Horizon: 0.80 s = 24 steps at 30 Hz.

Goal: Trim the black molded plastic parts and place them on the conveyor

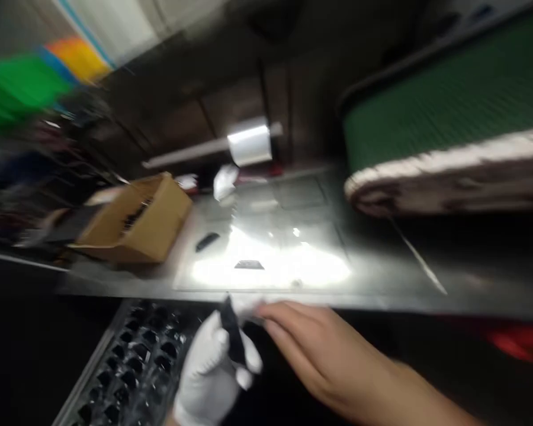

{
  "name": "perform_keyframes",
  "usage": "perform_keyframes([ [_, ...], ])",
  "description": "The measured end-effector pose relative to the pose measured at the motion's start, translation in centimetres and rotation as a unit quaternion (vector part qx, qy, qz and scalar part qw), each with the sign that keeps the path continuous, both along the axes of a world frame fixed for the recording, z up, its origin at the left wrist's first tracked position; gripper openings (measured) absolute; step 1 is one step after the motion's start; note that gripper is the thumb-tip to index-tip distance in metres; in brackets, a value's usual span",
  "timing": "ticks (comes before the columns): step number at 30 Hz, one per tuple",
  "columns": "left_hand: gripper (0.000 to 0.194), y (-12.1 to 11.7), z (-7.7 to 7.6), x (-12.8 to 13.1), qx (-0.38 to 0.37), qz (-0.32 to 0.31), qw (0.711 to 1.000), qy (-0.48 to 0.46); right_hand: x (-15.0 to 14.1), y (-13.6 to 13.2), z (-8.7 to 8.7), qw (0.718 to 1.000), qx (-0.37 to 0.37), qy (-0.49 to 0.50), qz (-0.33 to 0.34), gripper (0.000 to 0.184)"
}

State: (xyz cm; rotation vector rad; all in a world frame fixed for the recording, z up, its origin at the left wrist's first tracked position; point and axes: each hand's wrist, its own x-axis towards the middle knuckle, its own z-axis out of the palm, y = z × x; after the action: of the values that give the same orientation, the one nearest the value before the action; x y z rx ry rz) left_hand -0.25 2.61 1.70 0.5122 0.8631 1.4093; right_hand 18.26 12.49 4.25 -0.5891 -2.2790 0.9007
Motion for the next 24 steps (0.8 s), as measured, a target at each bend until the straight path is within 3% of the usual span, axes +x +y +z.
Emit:
perform_keyframes([
  [2,0.052,-0.4,0.2,-0.4,0.002,-0.017,1.0,0.01,-0.6,0.0,1.1,0.997,-0.055,-0.033,0.047,0.028],
  [5,0.046,-0.9,-0.1,-1.0,0.001,-0.049,0.999,0.004,-0.9,-0.1,0.9,0.992,-0.085,-0.067,0.063,0.027],
  [15,0.042,-1.3,-0.3,-1.0,0.004,-0.096,0.995,-0.006,-0.5,-1.3,0.6,0.994,-0.059,-0.082,0.034,0.024],
  [24,0.042,-1.8,-0.4,-1.4,-0.016,-0.11,0.994,0.002,0.2,-1.1,0.7,0.99,-0.026,-0.113,0.077,0.025],
])
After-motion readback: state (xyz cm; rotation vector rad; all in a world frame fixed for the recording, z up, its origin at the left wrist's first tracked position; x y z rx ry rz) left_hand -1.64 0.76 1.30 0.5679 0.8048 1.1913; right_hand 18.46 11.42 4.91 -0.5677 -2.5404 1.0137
